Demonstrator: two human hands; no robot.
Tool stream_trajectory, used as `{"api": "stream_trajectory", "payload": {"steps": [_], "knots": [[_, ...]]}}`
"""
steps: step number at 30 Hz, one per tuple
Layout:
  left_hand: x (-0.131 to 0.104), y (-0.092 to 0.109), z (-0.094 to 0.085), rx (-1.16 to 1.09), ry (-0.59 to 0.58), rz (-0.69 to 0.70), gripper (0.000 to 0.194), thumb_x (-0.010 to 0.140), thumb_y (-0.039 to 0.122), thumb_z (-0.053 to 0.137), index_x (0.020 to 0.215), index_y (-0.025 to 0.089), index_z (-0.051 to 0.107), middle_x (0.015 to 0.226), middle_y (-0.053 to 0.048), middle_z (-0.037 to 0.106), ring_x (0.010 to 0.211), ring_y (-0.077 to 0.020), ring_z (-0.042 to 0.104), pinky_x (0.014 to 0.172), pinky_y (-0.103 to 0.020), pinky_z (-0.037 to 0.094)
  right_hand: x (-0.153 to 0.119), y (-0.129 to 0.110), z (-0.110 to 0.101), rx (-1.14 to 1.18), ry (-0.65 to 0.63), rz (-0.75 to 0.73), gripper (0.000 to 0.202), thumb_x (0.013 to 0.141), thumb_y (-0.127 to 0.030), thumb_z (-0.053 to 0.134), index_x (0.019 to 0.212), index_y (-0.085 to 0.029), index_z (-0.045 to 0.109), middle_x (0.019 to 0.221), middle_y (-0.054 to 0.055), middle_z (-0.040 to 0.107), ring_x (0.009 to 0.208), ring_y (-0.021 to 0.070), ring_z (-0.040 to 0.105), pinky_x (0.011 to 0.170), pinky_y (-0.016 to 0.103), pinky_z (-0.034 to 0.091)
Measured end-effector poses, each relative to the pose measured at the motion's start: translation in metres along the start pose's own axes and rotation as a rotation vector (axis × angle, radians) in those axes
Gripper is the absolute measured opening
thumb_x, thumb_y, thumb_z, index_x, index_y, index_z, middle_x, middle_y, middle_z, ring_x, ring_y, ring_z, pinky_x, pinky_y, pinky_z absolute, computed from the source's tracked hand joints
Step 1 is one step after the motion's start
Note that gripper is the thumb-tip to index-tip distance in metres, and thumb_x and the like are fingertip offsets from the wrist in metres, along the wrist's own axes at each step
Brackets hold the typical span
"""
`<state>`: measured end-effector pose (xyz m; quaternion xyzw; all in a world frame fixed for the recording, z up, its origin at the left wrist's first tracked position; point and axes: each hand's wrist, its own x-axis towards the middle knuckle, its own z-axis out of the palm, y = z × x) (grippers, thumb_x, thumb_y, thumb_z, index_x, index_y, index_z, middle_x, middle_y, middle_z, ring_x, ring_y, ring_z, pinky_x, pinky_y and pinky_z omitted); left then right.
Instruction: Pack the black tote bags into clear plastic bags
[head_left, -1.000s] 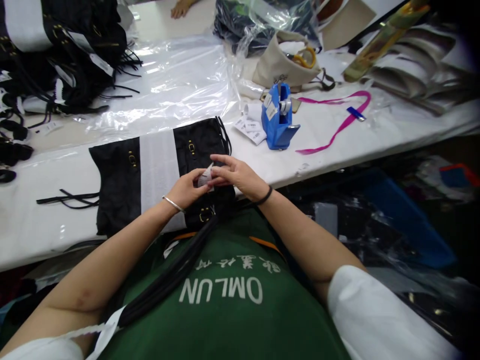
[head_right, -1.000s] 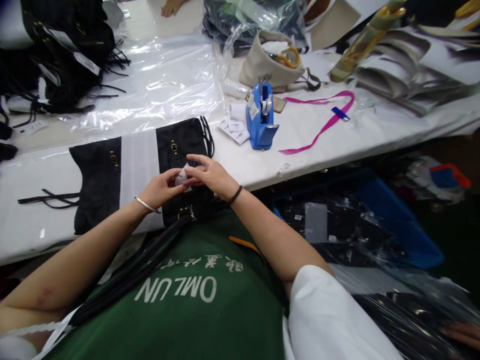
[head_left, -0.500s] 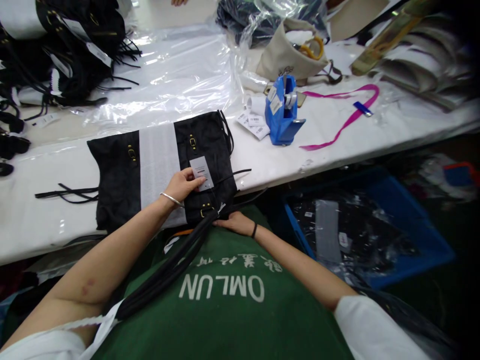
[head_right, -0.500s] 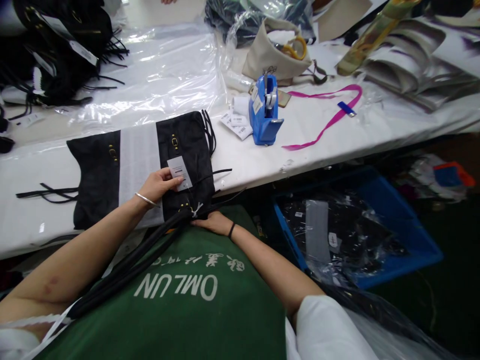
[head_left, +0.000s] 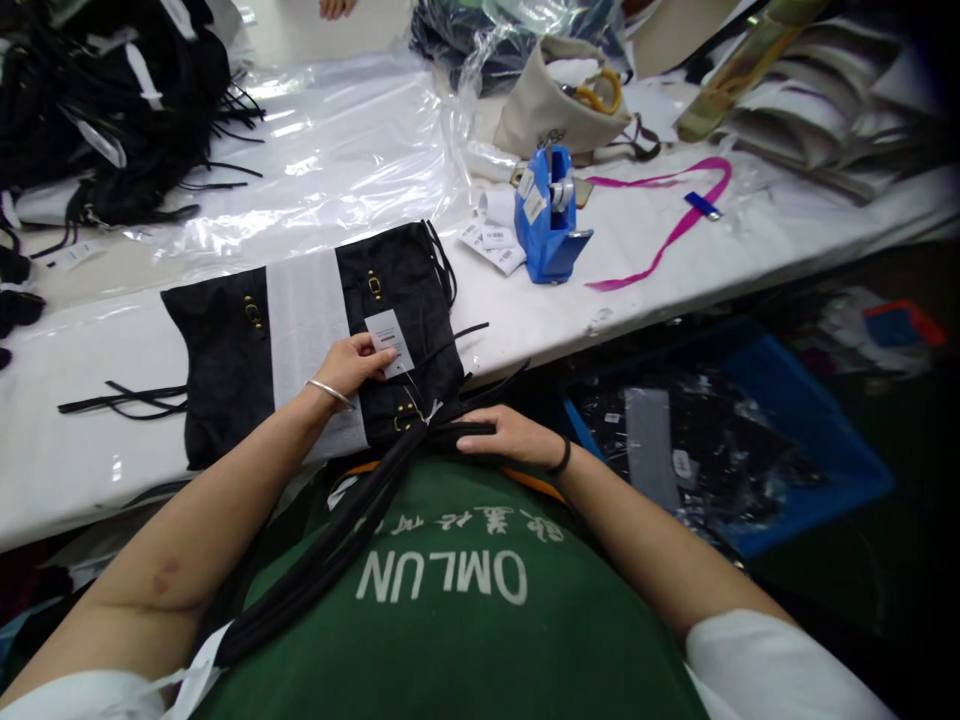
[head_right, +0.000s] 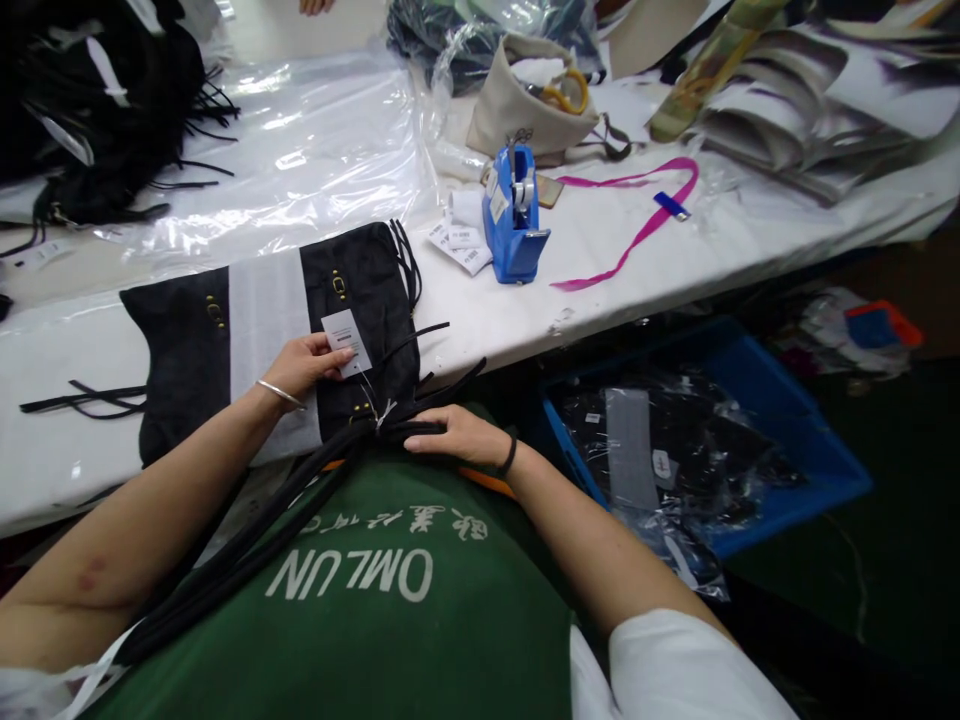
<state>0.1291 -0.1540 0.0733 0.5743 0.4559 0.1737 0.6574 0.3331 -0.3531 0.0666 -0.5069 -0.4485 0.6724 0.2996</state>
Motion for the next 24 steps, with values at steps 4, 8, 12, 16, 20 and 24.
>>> {"api": "stream_trajectory", "payload": {"steps": [4, 8, 12, 16, 20, 24], "knots": [[0.003, -0.005, 0.001, 0.035, -0.008, 0.027, 0.054, 0.059, 0.048, 0.085, 0.095, 0.011, 0.069, 0.084, -0.007, 0.072, 0.071, -0.016, 0.065, 0.06, -0.027, 0.055, 0.015, 0.021, 0.004, -0.159, 0.095, -0.1, 0.04, 0.075, -0.044, 0.077, 0.102, -0.014, 0.074, 0.104, 0.008, 0.074, 0.098, 0.0234, 0.067, 0.095, 0.039, 0.051], [-0.002, -0.001, -0.004, 0.413, 0.022, 0.181, 0.052, 0.074, 0.04, 0.072, 0.115, 0.009, 0.064, 0.103, -0.014, 0.071, 0.089, -0.0255, 0.067, 0.08, -0.043, 0.057, 0.044, 0.023, 0.028, -0.052, 0.185, -0.23, 0.044, 0.079, -0.049, 0.072, 0.111, -0.018, 0.071, 0.117, 0.007, 0.072, 0.113, 0.0245, 0.064, 0.105, 0.042, 0.047], [-0.037, 0.012, -0.024, 0.988, 0.116, 0.551, 0.076, 0.078, 0.024, 0.065, 0.148, 0.011, 0.037, 0.14, -0.02, 0.053, 0.131, -0.0352, 0.047, 0.112, -0.055, 0.035, 0.056, -0.003, 0.041, -0.071, 0.311, -0.243, 0.044, 0.083, -0.052, 0.068, 0.117, -0.024, 0.07, 0.125, 0.004, 0.069, 0.122, 0.0247, 0.06, 0.112, 0.045, 0.042], [-0.083, 0.011, -0.041, 1.231, -0.07, 0.626, 0.081, 0.085, 0.024, 0.055, 0.157, 0.018, 0.018, 0.161, -0.015, 0.026, 0.15, -0.0345, 0.014, 0.119, -0.056, 0.019, 0.057, -0.033, 0.035, -0.187, 0.294, -0.283, 0.04, 0.087, -0.052, 0.063, 0.118, -0.028, 0.07, 0.126, 0.001, 0.068, 0.127, 0.0244, 0.056, 0.117, 0.044, 0.036], [-0.094, -0.003, -0.037, 1.234, -0.285, 0.565, 0.081, 0.087, 0.037, 0.055, 0.157, 0.02, 0.017, 0.162, -0.014, 0.024, 0.151, -0.0318, 0.012, 0.119, -0.053, 0.021, 0.063, -0.054, 0.029, -0.225, 0.272, -0.264, 0.043, 0.09, -0.056, 0.057, 0.119, -0.028, 0.07, 0.129, 0.0, 0.066, 0.134, 0.0239, 0.05, 0.121, 0.043, 0.03], [-0.076, -0.007, -0.024, 1.215, -0.202, 0.575, 0.061, 0.092, 0.026, 0.042, 0.152, 0.013, 0.032, 0.155, -0.016, 0.039, 0.149, -0.0271, 0.025, 0.119, -0.049, 0.024, 0.064, -0.055, 0.027, -0.082, 0.12, -0.17, 0.047, 0.086, -0.059, 0.06, 0.113, -0.023, 0.07, 0.112, 0.005, 0.072, 0.117, 0.026, 0.062, 0.108, 0.044, 0.045]]}}
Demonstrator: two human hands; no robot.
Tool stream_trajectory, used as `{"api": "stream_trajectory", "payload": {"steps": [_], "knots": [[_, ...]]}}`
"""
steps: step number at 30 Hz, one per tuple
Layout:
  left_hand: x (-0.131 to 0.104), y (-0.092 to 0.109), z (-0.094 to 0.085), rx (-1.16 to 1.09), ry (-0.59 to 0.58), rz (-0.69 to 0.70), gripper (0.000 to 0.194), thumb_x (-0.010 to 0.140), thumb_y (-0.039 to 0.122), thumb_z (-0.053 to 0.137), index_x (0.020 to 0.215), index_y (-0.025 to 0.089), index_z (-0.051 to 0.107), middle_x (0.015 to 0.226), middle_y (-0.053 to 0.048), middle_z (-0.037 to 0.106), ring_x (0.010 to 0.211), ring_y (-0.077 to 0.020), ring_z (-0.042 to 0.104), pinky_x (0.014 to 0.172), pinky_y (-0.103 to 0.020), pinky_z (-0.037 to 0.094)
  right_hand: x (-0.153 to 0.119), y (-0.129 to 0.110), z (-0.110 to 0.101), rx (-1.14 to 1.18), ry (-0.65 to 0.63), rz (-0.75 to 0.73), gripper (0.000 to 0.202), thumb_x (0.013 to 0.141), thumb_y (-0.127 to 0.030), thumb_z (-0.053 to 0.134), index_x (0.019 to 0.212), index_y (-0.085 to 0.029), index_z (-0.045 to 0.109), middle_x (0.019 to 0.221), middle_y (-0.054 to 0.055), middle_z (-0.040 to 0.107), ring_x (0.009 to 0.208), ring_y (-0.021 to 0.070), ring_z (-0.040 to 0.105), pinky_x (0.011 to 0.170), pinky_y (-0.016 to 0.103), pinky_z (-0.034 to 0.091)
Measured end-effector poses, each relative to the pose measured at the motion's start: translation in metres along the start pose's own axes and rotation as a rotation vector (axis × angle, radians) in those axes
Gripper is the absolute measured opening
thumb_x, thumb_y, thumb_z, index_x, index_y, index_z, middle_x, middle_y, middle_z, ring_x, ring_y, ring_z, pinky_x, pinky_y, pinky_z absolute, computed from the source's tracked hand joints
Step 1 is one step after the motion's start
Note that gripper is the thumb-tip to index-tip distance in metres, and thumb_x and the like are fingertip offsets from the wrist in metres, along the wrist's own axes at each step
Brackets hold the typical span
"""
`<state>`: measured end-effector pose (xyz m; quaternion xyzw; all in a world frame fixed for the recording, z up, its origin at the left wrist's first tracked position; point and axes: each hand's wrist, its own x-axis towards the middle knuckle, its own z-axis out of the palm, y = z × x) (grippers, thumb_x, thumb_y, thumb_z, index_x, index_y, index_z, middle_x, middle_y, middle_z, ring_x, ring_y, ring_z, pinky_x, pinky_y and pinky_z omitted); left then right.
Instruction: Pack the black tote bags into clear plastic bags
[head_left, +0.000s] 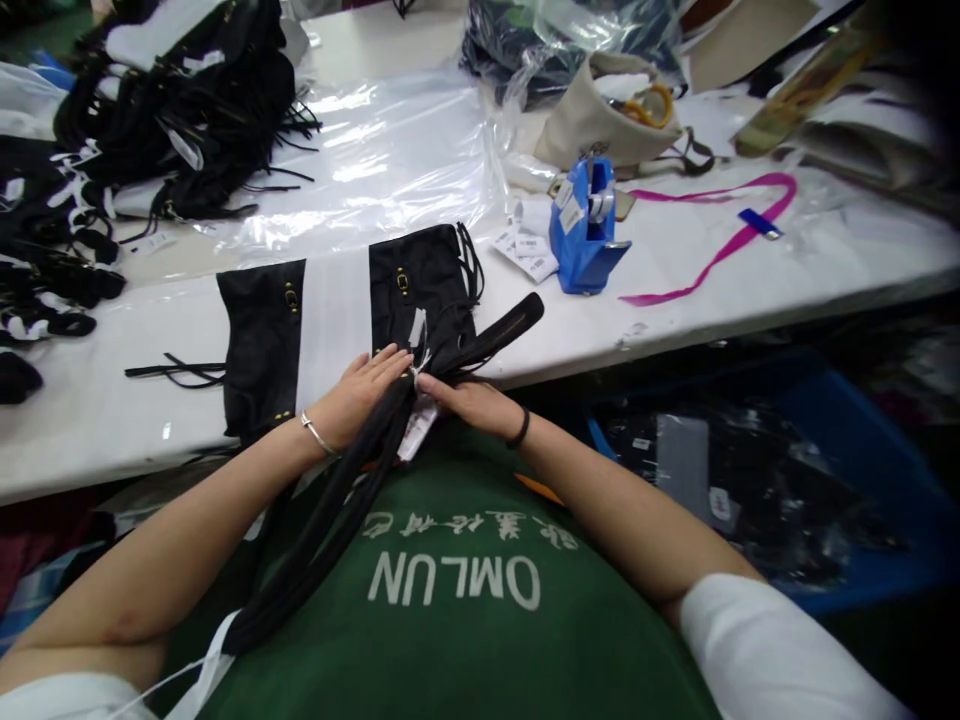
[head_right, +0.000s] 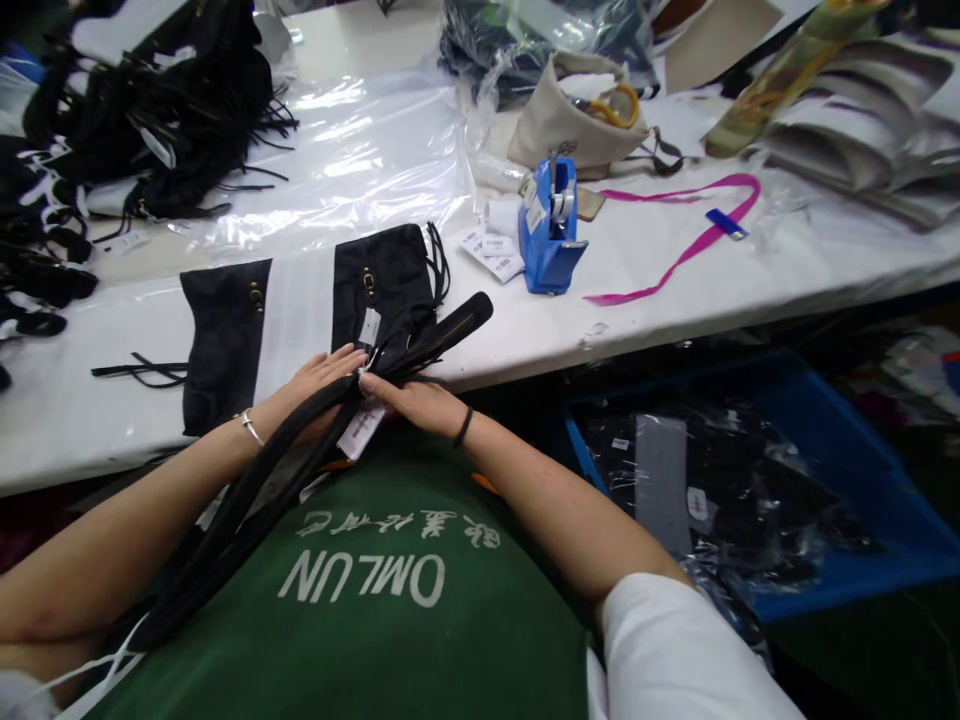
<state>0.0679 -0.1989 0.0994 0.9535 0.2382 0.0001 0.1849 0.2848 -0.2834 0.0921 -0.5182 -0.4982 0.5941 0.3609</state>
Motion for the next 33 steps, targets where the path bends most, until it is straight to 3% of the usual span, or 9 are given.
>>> {"api": "stream_trajectory", "payload": {"steps": [4, 8, 11, 13, 17, 21, 25, 29, 33], "knots": [[0.009, 0.008, 0.005, 0.014, 0.03, 0.009, 0.058, 0.09, 0.017, 0.04, 0.148, 0.011, 0.037, 0.15, -0.017, 0.046, 0.145, -0.0249, 0.034, 0.119, -0.046, 0.026, -0.021, 0.02, -0.001, 0.206, -0.154, 0.043, 0.049, 0.074, -0.047, 0.076, 0.112, -0.017, 0.065, 0.104, 0.005, 0.071, 0.096, 0.0216, 0.067, 0.089, 0.036, 0.054], [0.004, 0.017, 0.01, 0.026, -0.083, 0.024, 0.066, 0.083, 0.012, 0.046, 0.148, 0.015, 0.039, 0.154, -0.014, 0.04, 0.147, -0.0284, 0.028, 0.119, -0.055, 0.02, -0.058, 0.03, -0.006, 0.013, -0.052, 0.129, 0.028, 0.08, -0.037, 0.069, 0.098, -0.016, 0.067, 0.091, 0.004, 0.07, 0.082, 0.0184, 0.064, 0.075, 0.03, 0.053], [0.004, 0.013, 0.007, -0.069, -0.178, 0.075, 0.067, 0.078, 0.008, 0.046, 0.143, 0.022, 0.047, 0.155, -0.009, 0.041, 0.146, -0.027, 0.032, 0.118, -0.055, 0.024, -0.081, 0.013, -0.016, -0.26, 0.079, 0.083, 0.017, 0.084, -0.034, 0.064, 0.086, -0.018, 0.068, 0.085, 0.003, 0.068, 0.08, 0.0183, 0.062, 0.074, 0.03, 0.05], [0.012, 0.005, 0.002, -0.185, -0.095, 0.048, 0.06, 0.081, 0.007, 0.041, 0.137, 0.023, 0.055, 0.149, -0.007, 0.049, 0.139, -0.0216, 0.044, 0.116, -0.046, 0.032, -0.085, -0.004, -0.025, -0.33, 0.261, -0.006, 0.018, 0.086, -0.037, 0.064, 0.087, -0.02, 0.068, 0.087, 0.003, 0.069, 0.082, 0.0191, 0.062, 0.078, 0.031, 0.05], [0.049, -0.012, 0.001, -0.334, 0.193, -0.243, 0.047, 0.088, 0.023, 0.049, 0.135, 0.018, 0.057, 0.124, -0.009, 0.068, 0.106, -0.0208, 0.066, 0.099, -0.038, 0.05, -0.053, -0.03, -0.045, -0.298, 0.485, -0.172, 0.025, 0.085, -0.044, 0.066, 0.094, -0.021, 0.068, 0.091, 0.004, 0.071, 0.084, 0.0201, 0.065, 0.079, 0.032, 0.053], [0.091, -0.021, 0.01, -0.478, 0.157, -0.394, 0.057, 0.074, 0.03, 0.071, 0.128, 0.013, 0.063, 0.094, -0.007, 0.073, 0.078, -0.0204, 0.066, 0.079, -0.033, 0.053, 0.013, -0.037, -0.059, -0.428, 0.288, -0.217, 0.029, 0.08, -0.038, 0.072, 0.102, -0.02, 0.069, 0.084, 0.001, 0.069, 0.076, 0.0156, 0.064, 0.075, 0.028, 0.052], [0.099, -0.027, 0.012, -0.843, 0.206, -0.456, 0.043, 0.068, 0.034, 0.076, 0.106, 0.013, 0.072, 0.075, -0.003, 0.069, 0.07, -0.0169, 0.062, 0.071, -0.03, 0.05, 0.066, -0.036, -0.058, -0.606, 0.144, -0.175, 0.054, 0.07, -0.027, 0.081, 0.121, -0.019, 0.064, 0.079, -0.003, 0.066, 0.071, 0.0134, 0.061, 0.074, 0.027, 0.049], [0.085, -0.032, 0.013, -1.131, 0.289, -0.509, 0.039, 0.063, 0.045, 0.08, 0.085, 0.014, 0.071, 0.074, -0.004, 0.07, 0.064, -0.0133, 0.059, 0.065, -0.028, 0.046, 0.075, -0.026, -0.059, -0.521, 0.231, -0.221, 0.065, 0.077, -0.035, 0.077, 0.136, -0.019, 0.054, 0.091, 0.001, 0.068, 0.074, 0.0133, 0.061, 0.075, 0.028, 0.051], [0.082, -0.032, 0.017, -1.15, 0.301, -0.497, 0.037, 0.067, 0.048, 0.076, 0.08, 0.014, 0.071, 0.069, -0.002, 0.068, 0.061, -0.0115, 0.056, 0.061, -0.026, 0.043, 0.058, -0.007, -0.064, -0.468, 0.257, -0.122, 0.063, 0.079, -0.039, 0.074, 0.134, -0.017, 0.055, 0.098, 0.005, 0.07, 0.075, 0.0133, 0.062, 0.073, 0.028, 0.052]]}}
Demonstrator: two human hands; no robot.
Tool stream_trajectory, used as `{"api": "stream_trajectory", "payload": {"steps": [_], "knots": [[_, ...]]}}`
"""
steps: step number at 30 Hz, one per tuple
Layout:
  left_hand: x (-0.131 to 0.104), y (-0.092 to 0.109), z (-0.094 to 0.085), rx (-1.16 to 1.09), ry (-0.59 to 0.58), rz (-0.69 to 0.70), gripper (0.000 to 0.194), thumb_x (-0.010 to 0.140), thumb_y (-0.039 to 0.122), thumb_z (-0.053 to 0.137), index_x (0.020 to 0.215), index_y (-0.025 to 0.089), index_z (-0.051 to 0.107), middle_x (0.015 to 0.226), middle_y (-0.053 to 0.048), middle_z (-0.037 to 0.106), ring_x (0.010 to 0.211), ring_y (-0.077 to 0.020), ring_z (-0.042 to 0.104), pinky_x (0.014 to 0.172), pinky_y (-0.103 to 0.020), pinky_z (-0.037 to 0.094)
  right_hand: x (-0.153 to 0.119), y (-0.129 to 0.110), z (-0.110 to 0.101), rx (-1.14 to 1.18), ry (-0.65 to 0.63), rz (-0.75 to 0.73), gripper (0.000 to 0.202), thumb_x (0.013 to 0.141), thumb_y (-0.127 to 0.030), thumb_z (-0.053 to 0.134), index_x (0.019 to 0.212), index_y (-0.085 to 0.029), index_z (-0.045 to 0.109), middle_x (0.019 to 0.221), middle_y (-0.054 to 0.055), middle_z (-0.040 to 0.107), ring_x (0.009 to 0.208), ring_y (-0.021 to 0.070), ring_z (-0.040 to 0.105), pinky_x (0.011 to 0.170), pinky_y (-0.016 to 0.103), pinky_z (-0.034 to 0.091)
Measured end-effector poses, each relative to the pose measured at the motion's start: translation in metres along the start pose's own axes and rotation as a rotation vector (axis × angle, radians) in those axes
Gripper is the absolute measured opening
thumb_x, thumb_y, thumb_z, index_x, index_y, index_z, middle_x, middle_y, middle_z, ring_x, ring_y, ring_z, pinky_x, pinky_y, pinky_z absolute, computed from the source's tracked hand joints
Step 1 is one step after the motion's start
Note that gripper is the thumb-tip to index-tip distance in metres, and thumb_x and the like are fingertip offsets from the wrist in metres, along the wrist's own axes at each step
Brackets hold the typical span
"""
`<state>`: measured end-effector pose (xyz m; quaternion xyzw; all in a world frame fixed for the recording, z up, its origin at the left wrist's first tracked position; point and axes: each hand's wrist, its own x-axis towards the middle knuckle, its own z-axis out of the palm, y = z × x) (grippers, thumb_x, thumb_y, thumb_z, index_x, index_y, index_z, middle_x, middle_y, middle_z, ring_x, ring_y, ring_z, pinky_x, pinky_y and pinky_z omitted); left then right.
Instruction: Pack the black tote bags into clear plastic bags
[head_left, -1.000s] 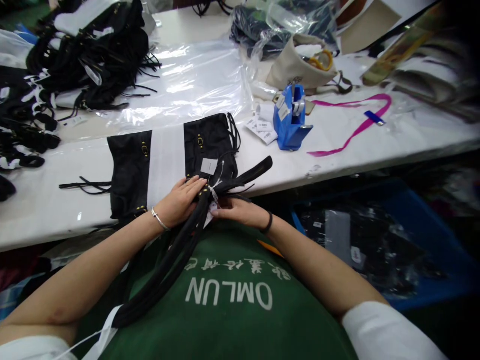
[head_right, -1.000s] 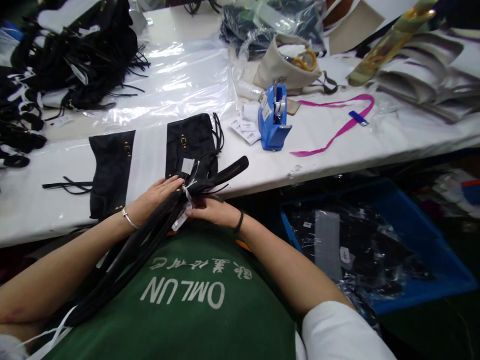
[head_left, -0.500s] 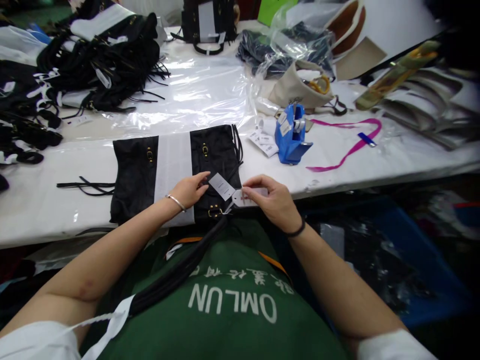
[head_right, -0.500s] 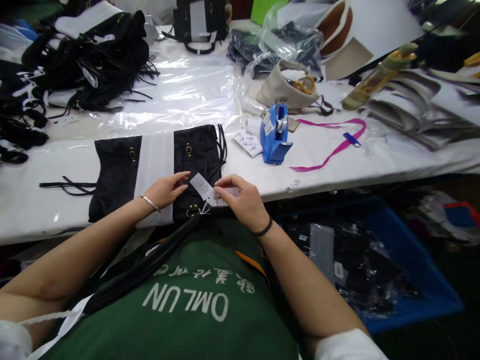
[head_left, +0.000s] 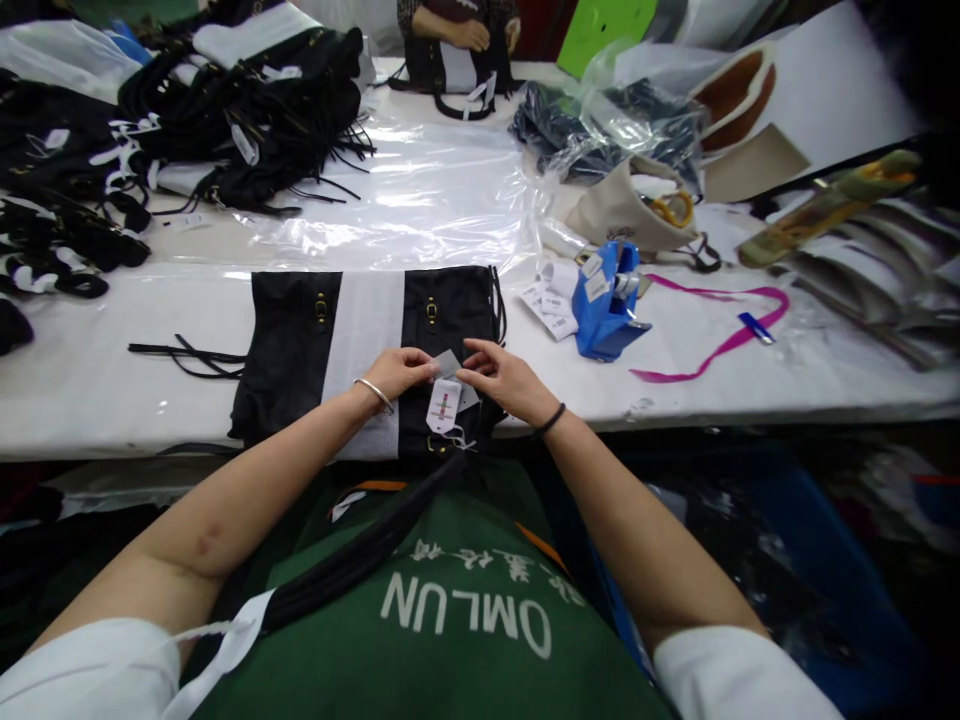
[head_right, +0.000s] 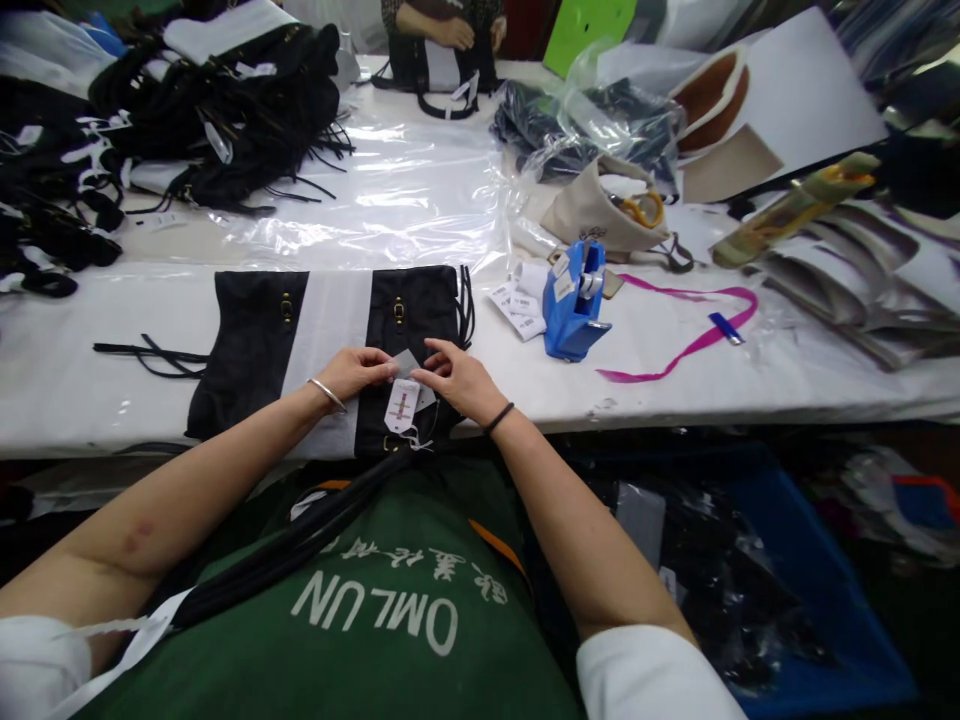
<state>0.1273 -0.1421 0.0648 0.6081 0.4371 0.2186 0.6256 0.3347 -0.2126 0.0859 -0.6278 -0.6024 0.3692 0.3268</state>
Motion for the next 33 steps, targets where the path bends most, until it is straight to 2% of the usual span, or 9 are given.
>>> {"api": "stream_trajectory", "payload": {"steps": [3, 7, 10, 13, 17, 21, 23, 27, 33], "knots": [[0.006, 0.002, 0.005, 0.035, -0.014, 0.03, 0.034, 0.07, 0.047, 0.073, 0.077, 0.015, 0.07, 0.065, 0.0, 0.065, 0.06, -0.0115, 0.055, 0.059, -0.025, 0.041, -0.004, 0.006, 0.004, -0.021, -0.083, 0.012, 0.052, 0.077, -0.031, 0.075, 0.126, -0.019, 0.062, 0.09, 0.002, 0.071, 0.073, 0.0132, 0.062, 0.072, 0.028, 0.053], [0.015, 0.009, 0.001, 0.107, 0.035, 0.042, 0.03, 0.081, 0.045, 0.064, 0.081, 0.015, 0.065, 0.062, 0.001, 0.063, 0.056, -0.0113, 0.054, 0.057, -0.025, 0.04, 0.014, 0.002, 0.013, 0.157, -0.095, -0.005, 0.035, 0.079, -0.023, 0.069, 0.114, -0.02, 0.067, 0.093, 0.001, 0.074, 0.081, 0.0163, 0.067, 0.075, 0.028, 0.054], [0.011, 0.008, -0.009, 0.282, 0.072, 0.05, 0.037, 0.081, 0.044, 0.066, 0.103, 0.014, 0.064, 0.061, 0.001, 0.063, 0.059, -0.0141, 0.058, 0.059, -0.026, 0.042, 0.028, 0.006, 0.022, 0.228, -0.064, -0.012, 0.033, 0.078, -0.024, 0.07, 0.11, -0.021, 0.067, 0.095, 0.001, 0.074, 0.083, 0.0175, 0.068, 0.076, 0.029, 0.055], [0.001, 0.0, -0.012, 0.383, 0.019, 0.059, 0.06, 0.074, 0.033, 0.074, 0.128, 0.014, 0.056, 0.068, 0.002, 0.067, 0.064, -0.0153, 0.061, 0.064, -0.027, 0.045, 0.031, 0.02, 0.03, 0.215, -0.01, 0.035, 0.031, 0.076, -0.025, 0.071, 0.106, -0.02, 0.069, 0.087, 0.001, 0.074, 0.076, 0.0171, 0.067, 0.071, 0.029, 0.054], [-0.006, -0.009, -0.005, 0.267, 0.003, 0.075, 0.066, 0.074, 0.018, 0.068, 0.137, 0.014, 0.05, 0.073, 0.003, 0.067, 0.067, -0.0132, 0.062, 0.07, -0.027, 0.047, 0.031, 0.03, 0.036, 0.243, 0.035, 0.077, 0.031, 0.079, -0.031, 0.068, 0.107, -0.018, 0.07, 0.076, 0.0, 0.072, 0.067, 0.0161, 0.065, 0.063, 0.027, 0.052], [-0.009, -0.011, -0.004, 0.077, 0.099, 0.078, 0.068, 0.074, 0.023, 0.069, 0.138, 0.012, 0.05, 0.072, 0.003, 0.066, 0.068, -0.0124, 0.061, 0.071, -0.026, 0.047, 0.032, 0.022, 0.039, 0.311, 0.079, 0.092, 0.025, 0.085, -0.027, 0.061, 0.105, -0.017, 0.072, 0.092, 0.004, 0.075, 0.078, 0.0166, 0.069, 0.071, 0.028, 0.054], [-0.012, -0.012, -0.004, 0.022, 0.158, 0.092, 0.069, 0.073, 0.025, 0.07, 0.138, 0.012, 0.05, 0.074, 0.002, 0.066, 0.068, -0.0122, 0.061, 0.071, -0.026, 0.047, 0.028, 0.016, 0.044, 0.323, 0.115, 0.096, 0.026, 0.086, -0.024, 0.059, 0.107, -0.017, 0.072, 0.1, 0.006, 0.075, 0.084, 0.0166, 0.07, 0.077, 0.029, 0.055], [-0.018, -0.018, 0.0, 0.034, 0.244, 0.123, 0.067, 0.075, 0.028, 0.069, 0.137, 0.013, 0.051, 0.075, 0.002, 0.065, 0.068, -0.0118, 0.06, 0.07, -0.026, 0.048, 0.014, 0.01, 0.057, 0.287, 0.141, 0.079, 0.038, 0.086, -0.026, 0.062, 0.123, -0.019, 0.066, 0.084, 0.002, 0.074, 0.074, 0.0154, 0.067, 0.075, 0.03, 0.055], [-0.009, -0.011, 0.003, 0.273, 0.303, 0.233, 0.055, 0.086, 0.03, 0.06, 0.138, 0.015, 0.05, 0.085, -0.002, 0.068, 0.074, -0.015, 0.064, 0.076, -0.031, 0.053, 0.021, 0.01, 0.062, 0.256, 0.194, 0.026, 0.05, 0.087, -0.02, 0.06, 0.136, -0.02, 0.054, 0.092, 0.002, 0.072, 0.079, 0.0155, 0.066, 0.079, 0.031, 0.056]]}}
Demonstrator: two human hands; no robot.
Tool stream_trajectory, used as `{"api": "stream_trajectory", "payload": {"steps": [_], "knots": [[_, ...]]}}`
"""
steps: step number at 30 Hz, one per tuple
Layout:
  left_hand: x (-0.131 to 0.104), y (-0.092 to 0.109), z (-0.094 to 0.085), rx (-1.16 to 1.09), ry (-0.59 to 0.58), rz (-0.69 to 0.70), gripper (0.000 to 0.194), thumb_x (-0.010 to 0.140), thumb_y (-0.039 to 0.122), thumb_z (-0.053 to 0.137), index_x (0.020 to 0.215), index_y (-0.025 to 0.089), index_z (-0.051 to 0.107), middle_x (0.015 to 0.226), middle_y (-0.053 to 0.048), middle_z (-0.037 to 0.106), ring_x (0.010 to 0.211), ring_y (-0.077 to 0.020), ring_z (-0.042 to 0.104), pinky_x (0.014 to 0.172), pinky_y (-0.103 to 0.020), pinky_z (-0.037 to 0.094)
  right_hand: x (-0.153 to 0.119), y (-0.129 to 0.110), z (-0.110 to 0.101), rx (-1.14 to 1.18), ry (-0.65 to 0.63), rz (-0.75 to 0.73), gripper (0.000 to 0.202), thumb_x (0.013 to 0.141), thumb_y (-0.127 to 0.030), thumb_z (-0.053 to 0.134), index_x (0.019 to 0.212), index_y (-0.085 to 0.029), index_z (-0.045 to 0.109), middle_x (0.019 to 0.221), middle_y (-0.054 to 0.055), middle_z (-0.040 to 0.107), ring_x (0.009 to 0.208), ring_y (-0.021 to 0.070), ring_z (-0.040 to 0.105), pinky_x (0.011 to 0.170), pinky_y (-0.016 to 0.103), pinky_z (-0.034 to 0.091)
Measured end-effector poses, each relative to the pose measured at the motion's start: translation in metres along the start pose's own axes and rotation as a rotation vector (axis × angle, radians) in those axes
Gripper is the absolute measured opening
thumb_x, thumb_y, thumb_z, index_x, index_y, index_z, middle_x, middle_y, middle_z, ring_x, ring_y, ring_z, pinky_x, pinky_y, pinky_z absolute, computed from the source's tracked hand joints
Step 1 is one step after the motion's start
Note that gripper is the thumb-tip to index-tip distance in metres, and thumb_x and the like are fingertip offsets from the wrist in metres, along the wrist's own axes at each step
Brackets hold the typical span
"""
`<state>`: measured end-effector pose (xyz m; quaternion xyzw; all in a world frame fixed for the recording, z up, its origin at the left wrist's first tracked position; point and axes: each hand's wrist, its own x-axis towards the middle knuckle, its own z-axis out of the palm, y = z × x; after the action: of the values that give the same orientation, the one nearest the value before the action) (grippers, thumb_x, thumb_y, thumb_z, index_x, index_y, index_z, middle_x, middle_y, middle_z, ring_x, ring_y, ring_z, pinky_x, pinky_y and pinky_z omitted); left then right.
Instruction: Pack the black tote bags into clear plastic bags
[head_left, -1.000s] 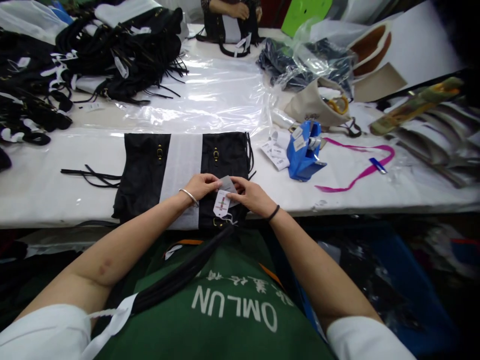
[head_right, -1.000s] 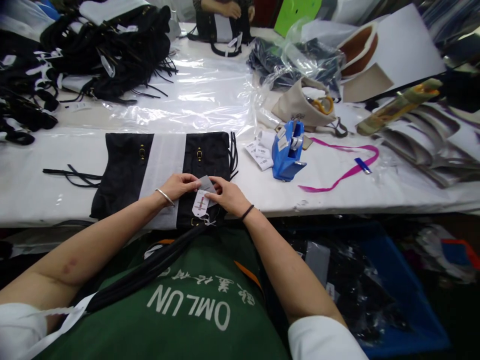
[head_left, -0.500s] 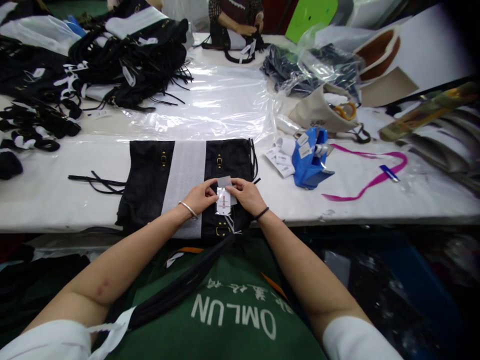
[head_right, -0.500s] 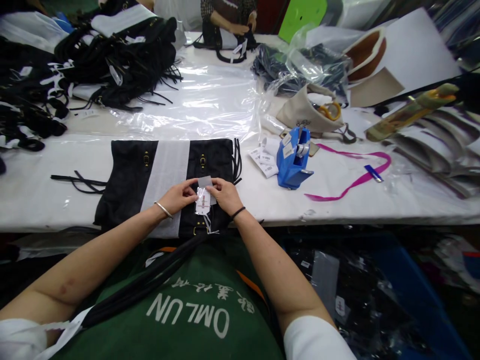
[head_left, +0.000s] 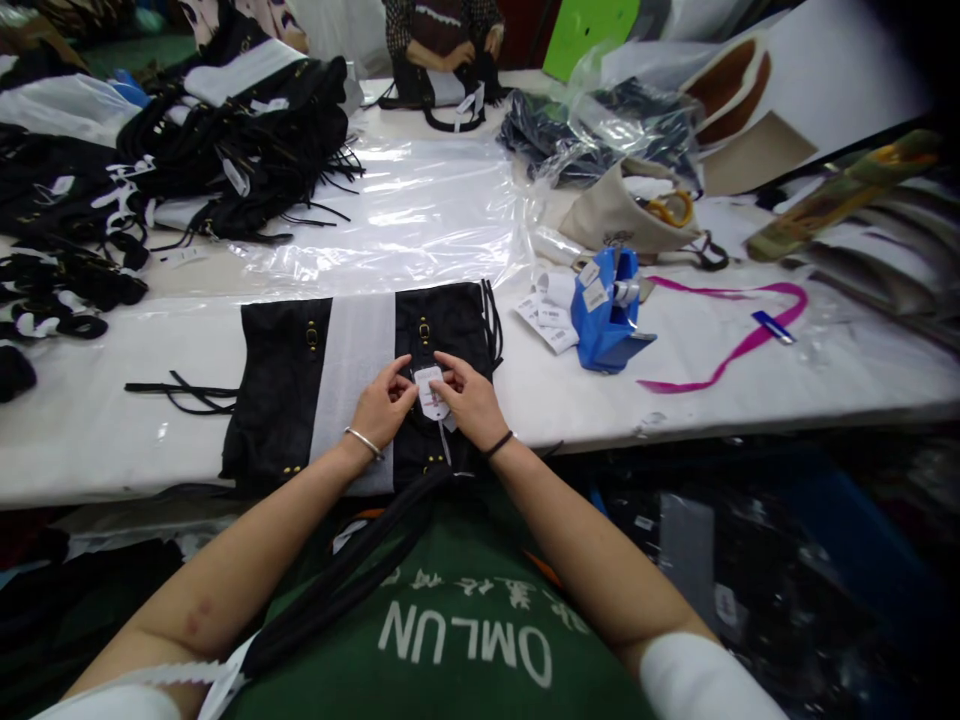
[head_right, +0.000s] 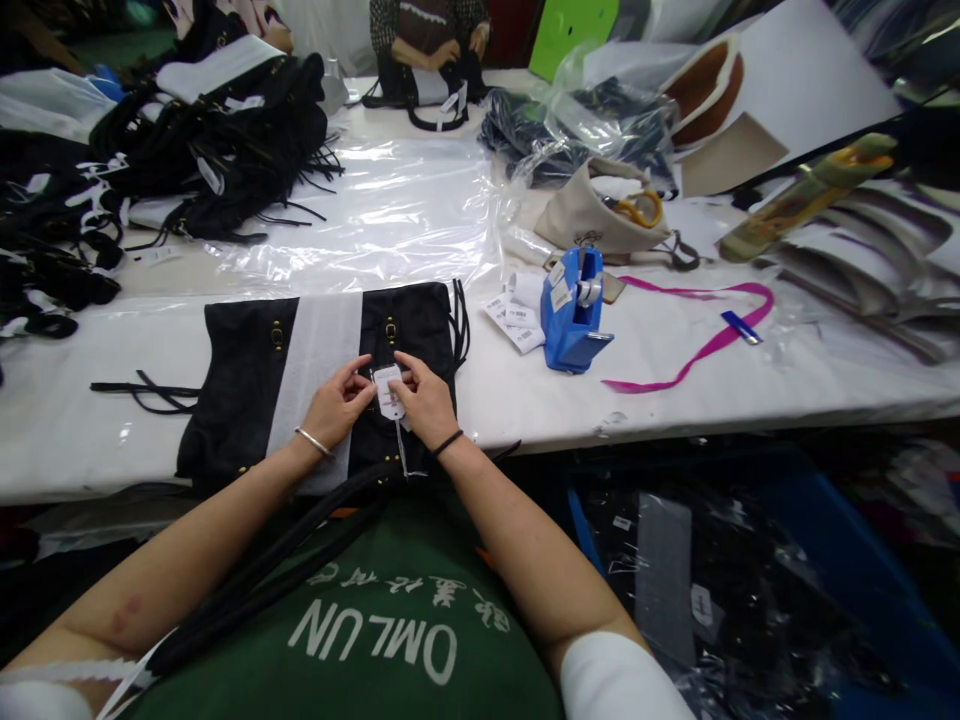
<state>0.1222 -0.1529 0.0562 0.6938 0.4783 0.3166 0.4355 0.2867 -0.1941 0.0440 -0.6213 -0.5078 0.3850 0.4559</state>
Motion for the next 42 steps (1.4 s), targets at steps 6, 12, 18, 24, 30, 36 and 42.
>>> {"api": "stream_trajectory", "payload": {"steps": [6, 12, 18, 24, 30, 36, 42], "knots": [[0.0, -0.006, 0.0, 0.681, -0.186, 0.28, 0.047, 0.097, 0.03, 0.044, 0.144, 0.025, 0.047, 0.149, -0.009, 0.049, 0.143, -0.0274, 0.036, 0.119, -0.056, 0.017, 0.004, 0.007, 0.011, -0.515, 0.021, -0.215, 0.037, 0.089, -0.011, 0.053, 0.123, -0.018, 0.066, 0.133, 0.012, 0.061, 0.125, 0.0279, 0.051, 0.107, 0.047, 0.042], [0.002, -0.016, 0.003, 0.927, -0.346, 0.254, 0.048, 0.1, 0.036, 0.037, 0.148, 0.026, 0.042, 0.157, -0.006, 0.036, 0.149, -0.0262, 0.025, 0.119, -0.058, 0.016, 0.009, -0.005, -0.015, -0.277, 0.115, -0.25, 0.039, 0.088, -0.011, 0.051, 0.123, -0.02, 0.065, 0.125, 0.007, 0.067, 0.118, 0.019, 0.059, 0.108, 0.038, 0.044], [0.007, -0.003, -0.004, 0.87, -0.413, 0.231, 0.049, 0.098, 0.036, 0.045, 0.144, 0.023, 0.047, 0.155, -0.009, 0.04, 0.147, -0.0278, 0.028, 0.12, -0.057, 0.016, 0.083, -0.042, -0.037, -0.461, 0.144, -0.42, 0.036, 0.092, -0.021, 0.05, 0.125, -0.015, 0.065, 0.133, 0.012, 0.062, 0.128, 0.0231, 0.053, 0.114, 0.041, 0.038], [0.039, -0.003, -0.028, 0.609, -0.331, 0.255, 0.048, 0.098, 0.039, 0.045, 0.144, 0.025, 0.046, 0.149, -0.009, 0.048, 0.144, -0.0245, 0.035, 0.121, -0.055, 0.012, 0.161, -0.012, -0.013, -0.763, 0.14, -0.446, 0.045, 0.096, -0.03, 0.046, 0.137, -0.012, 0.055, 0.149, 0.015, 0.047, 0.144, 0.03, 0.032, 0.118, 0.052, 0.023], [0.121, -0.064, -0.14, 0.854, 0.216, 0.108, 0.036, 0.097, 0.029, 0.04, 0.118, 0.017, 0.066, 0.129, -0.017, 0.063, 0.13, -0.0306, 0.05, 0.118, -0.056, 0.015, 0.171, 0.034, -0.012, -0.918, 0.171, -0.403, 0.044, 0.1, -0.033, 0.037, 0.133, -0.013, 0.058, 0.137, 0.015, 0.059, 0.131, 0.0283, 0.047, 0.114, 0.049, 0.022], [0.132, -0.125, -0.2, 0.817, 0.447, -0.018, 0.035, 0.092, 0.046, 0.049, 0.093, 0.017, 0.069, 0.105, -0.013, 0.065, 0.11, -0.0288, 0.055, 0.102, -0.044, 0.039, 0.174, 0.042, -0.034, -0.664, 0.346, -0.258, 0.038, 0.095, -0.038, 0.045, 0.115, -0.015, 0.068, 0.117, 0.014, 0.068, 0.113, 0.0262, 0.056, 0.104, 0.041, 0.036], [0.124, -0.144, -0.208, 0.531, 0.607, -0.222, 0.045, 0.081, 0.063, 0.057, 0.079, 0.018, 0.062, 0.085, -0.005, 0.063, 0.082, -0.0196, 0.057, 0.087, -0.033, 0.047, 0.166, 0.05, -0.052, -0.369, 0.514, -0.002, 0.061, 0.077, -0.07, 0.059, 0.094, -0.013, 0.071, 0.096, 0.013, 0.069, 0.09, 0.0246, 0.062, 0.087, 0.037, 0.047]]}}
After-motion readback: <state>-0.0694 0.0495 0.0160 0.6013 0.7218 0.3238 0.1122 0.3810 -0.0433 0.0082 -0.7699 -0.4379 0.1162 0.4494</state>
